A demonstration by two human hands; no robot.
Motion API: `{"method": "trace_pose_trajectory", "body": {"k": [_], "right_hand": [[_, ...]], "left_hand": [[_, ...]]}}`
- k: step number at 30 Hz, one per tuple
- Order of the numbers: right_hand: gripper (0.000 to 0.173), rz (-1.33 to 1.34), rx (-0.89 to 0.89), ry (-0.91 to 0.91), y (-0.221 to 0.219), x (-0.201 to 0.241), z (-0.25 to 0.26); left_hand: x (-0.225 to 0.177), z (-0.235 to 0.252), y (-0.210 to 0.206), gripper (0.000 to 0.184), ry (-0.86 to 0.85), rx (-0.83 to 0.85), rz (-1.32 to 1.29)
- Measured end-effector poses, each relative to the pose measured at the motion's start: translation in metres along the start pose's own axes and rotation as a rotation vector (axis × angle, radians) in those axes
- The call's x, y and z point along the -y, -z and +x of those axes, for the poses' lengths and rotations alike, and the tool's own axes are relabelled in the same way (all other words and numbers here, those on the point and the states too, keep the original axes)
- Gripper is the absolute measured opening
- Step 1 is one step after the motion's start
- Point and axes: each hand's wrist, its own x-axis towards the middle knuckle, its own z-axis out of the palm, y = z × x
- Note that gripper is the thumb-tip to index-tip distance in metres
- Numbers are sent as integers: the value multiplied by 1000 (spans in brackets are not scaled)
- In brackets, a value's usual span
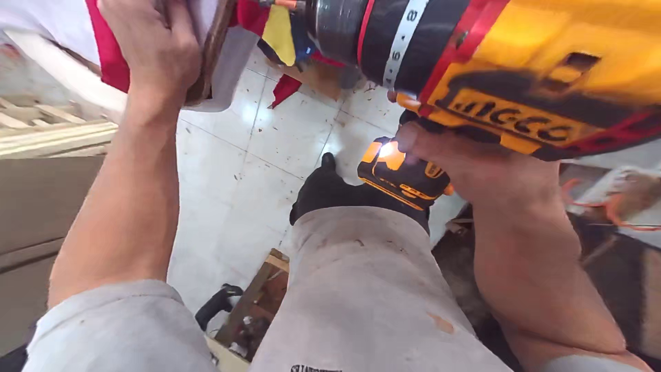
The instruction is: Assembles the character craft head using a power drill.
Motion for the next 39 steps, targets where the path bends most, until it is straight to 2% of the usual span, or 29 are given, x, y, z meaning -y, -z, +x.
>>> {"method": "trace_pose_trajectory", "body": {"k": [2, 3, 5, 7, 10, 12, 15, 22, 26, 29, 35, 39], "right_hand": [[31, 37, -4, 8, 11, -24, -24], [31, 45, -5, 2, 16, -37, -37], [29, 80, 8, -53, 25, -64, -64], [33, 91, -21, -167, 30, -83, -85], [32, 78, -74, -56, 36, -94, -103], [35, 85, -88, -34, 36, -93, -106], [39, 35, -80, -40, 30, -73, -90], [31, -124, -36, -57, -3, -5, -19], [38, -283, -36, -88, -23, 17, 8], [36, -337, -10, -117, -39, 30, 27], [46, -554, 67, -155, -60, 49, 60], [46, -653, 97, -174, -72, 58, 77]], "left_hand": [[-3, -5, 8, 44, -40, 102, 26], [-7, -9, 12, 55, -65, 143, 67], [-14, -18, 11, 70, -83, 133, 157], [-14, -22, 9, 71, -96, 103, 184], [-4, -20, 9, 73, -180, 107, 122], [1, -19, 11, 67, -187, 121, 20], [2, -22, 11, 52, -88, 102, -105], [-21, -23, -6, 49, 161, -75, -74], [-13, -22, -19, 42, 132, -201, -94], [-4, -21, -28, 40, 111, -253, -169], [-3, -21, -30, 36, 118, -262, -201], [-3, -22, -30, 36, 125, -236, -234]]}}
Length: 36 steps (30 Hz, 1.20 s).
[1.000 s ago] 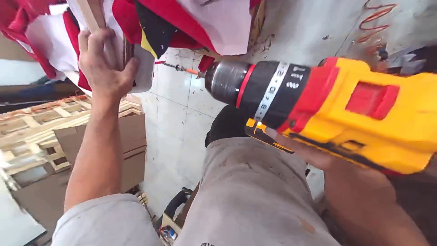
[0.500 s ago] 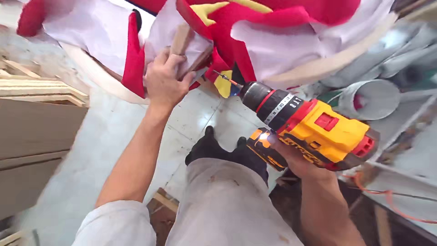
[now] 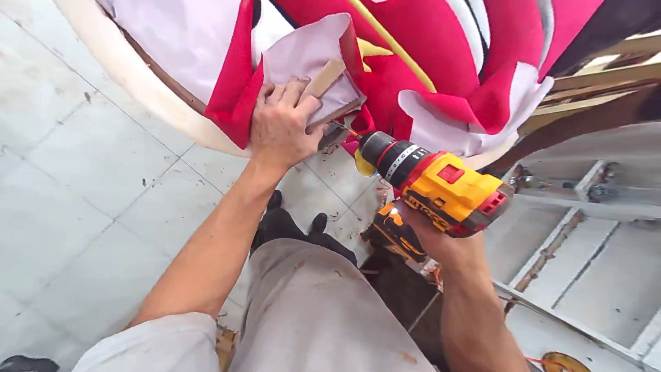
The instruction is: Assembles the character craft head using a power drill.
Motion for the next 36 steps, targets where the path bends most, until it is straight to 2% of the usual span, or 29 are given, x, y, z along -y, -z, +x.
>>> {"method": "trace_pose_trajectory", "body": {"k": [4, 8, 10, 14, 24, 36], "right_hand": [[44, -39, 20, 11, -3, 9, 10], [38, 3, 36, 37, 2, 9, 9], [36, 24, 31, 19, 5, 7, 8], [37, 33, 29, 16, 8, 9, 10], [44, -134, 64, 8, 13, 21, 23], [43, -285, 143, 24, 18, 40, 41]], "left_hand": [[2, -1, -2, 35, -23, -1, 0], [7, -7, -5, 22, -149, -58, -26], [8, -8, -5, 24, -175, -27, -16], [4, -4, -4, 30, -121, 15, -6], [4, -3, -4, 28, -84, -14, 0], [6, -4, -3, 30, -108, -1, -36]]}}
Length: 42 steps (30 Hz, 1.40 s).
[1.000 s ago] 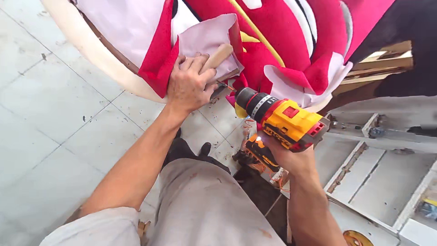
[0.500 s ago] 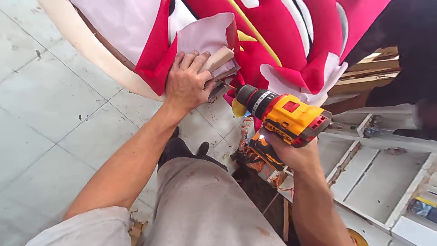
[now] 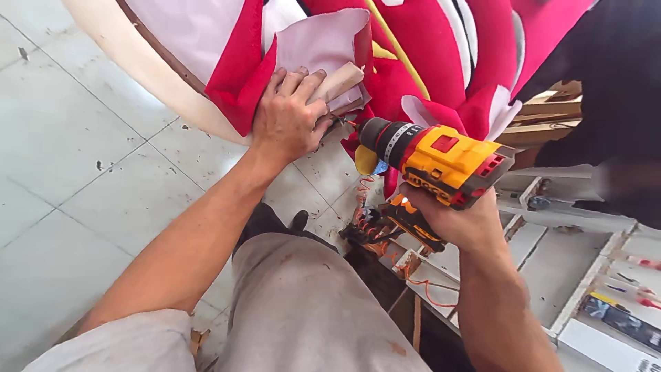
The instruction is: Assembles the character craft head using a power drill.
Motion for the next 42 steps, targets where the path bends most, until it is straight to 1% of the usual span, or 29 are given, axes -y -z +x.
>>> {"method": "trace_pose_trajectory", "body": {"k": [6, 9, 12, 16, 19, 23, 25, 28, 31, 34, 37, 40, 42], "right_hand": [[40, -119, 48, -9, 12, 17, 9], [40, -165, 107, -8, 22, 32, 18], [30, -172, 186, 50, 31, 47, 32], [27, -160, 291, 129, 42, 63, 55], [27, -185, 319, 174, 42, 67, 63], [25, -271, 310, 154, 37, 66, 61], [23, -285, 301, 117, 35, 64, 57], [27, -323, 291, 76, 31, 62, 54], [25, -356, 259, 74, 25, 59, 47], [24, -359, 253, 98, 22, 55, 43], [25, -354, 266, 80, 22, 52, 46], [25, -310, 241, 60, 25, 44, 45], [27, -276, 213, 69, 26, 39, 42]], "left_hand": [[3, 0, -1, 28, -19, -6, -23], [5, -1, -2, 28, -47, -6, -42], [7, 0, 0, 26, -79, 14, -60], [7, 4, 2, 24, -91, 67, -87], [7, 6, 3, 23, -82, 85, -96], [8, 6, 2, 22, -82, 89, -104], [7, 5, 2, 22, -75, 93, -108], [5, 4, 2, 23, -43, 53, -99], [2, 4, 2, 28, -15, 19, -91], [1, 4, 2, 30, -19, 31, -75], [3, 4, 2, 28, -43, 45, -55], [3, 6, 3, 26, -66, 93, -77], [-2, 10, 7, 26, -30, 130, -70]]}}
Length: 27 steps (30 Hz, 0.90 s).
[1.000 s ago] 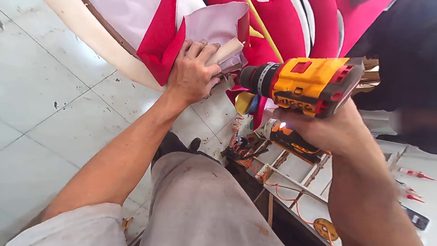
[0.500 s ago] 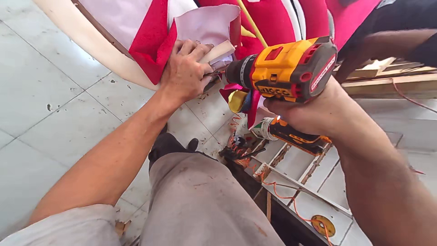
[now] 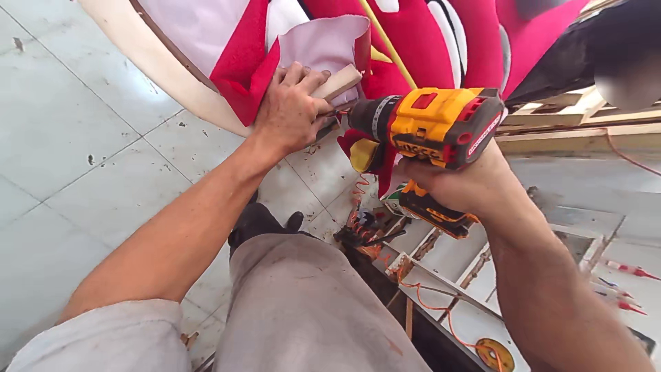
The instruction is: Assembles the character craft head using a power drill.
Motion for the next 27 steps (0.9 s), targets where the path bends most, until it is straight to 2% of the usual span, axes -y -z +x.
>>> {"method": "trace_pose_trajectory", "body": {"k": [3, 6, 12, 16, 21, 23, 27], "right_hand": [[31, 91, -54, -34, -6, -8, -10], [29, 205, -93, -58, -19, -12, -19], [29, 261, -143, -81, -29, -10, -30], [27, 327, -178, -35, -21, 1, -35], [27, 323, -236, 55, -8, 12, -35], [31, 360, -260, 73, -7, 2, -53], [31, 460, -346, 10, -21, -30, -129]], "left_hand": [[-13, 1, 1, 27, 53, -27, 50], [-9, -3, -6, 25, -26, -101, 47], [-5, -3, -6, 23, -81, -129, 3], [-6, -7, -7, 25, -131, -108, -19], [-7, -3, -5, 26, -79, -69, 49], [-9, -6, -4, 28, -48, -41, 31], [-12, -1, -3, 38, 56, -13, 98]]}}
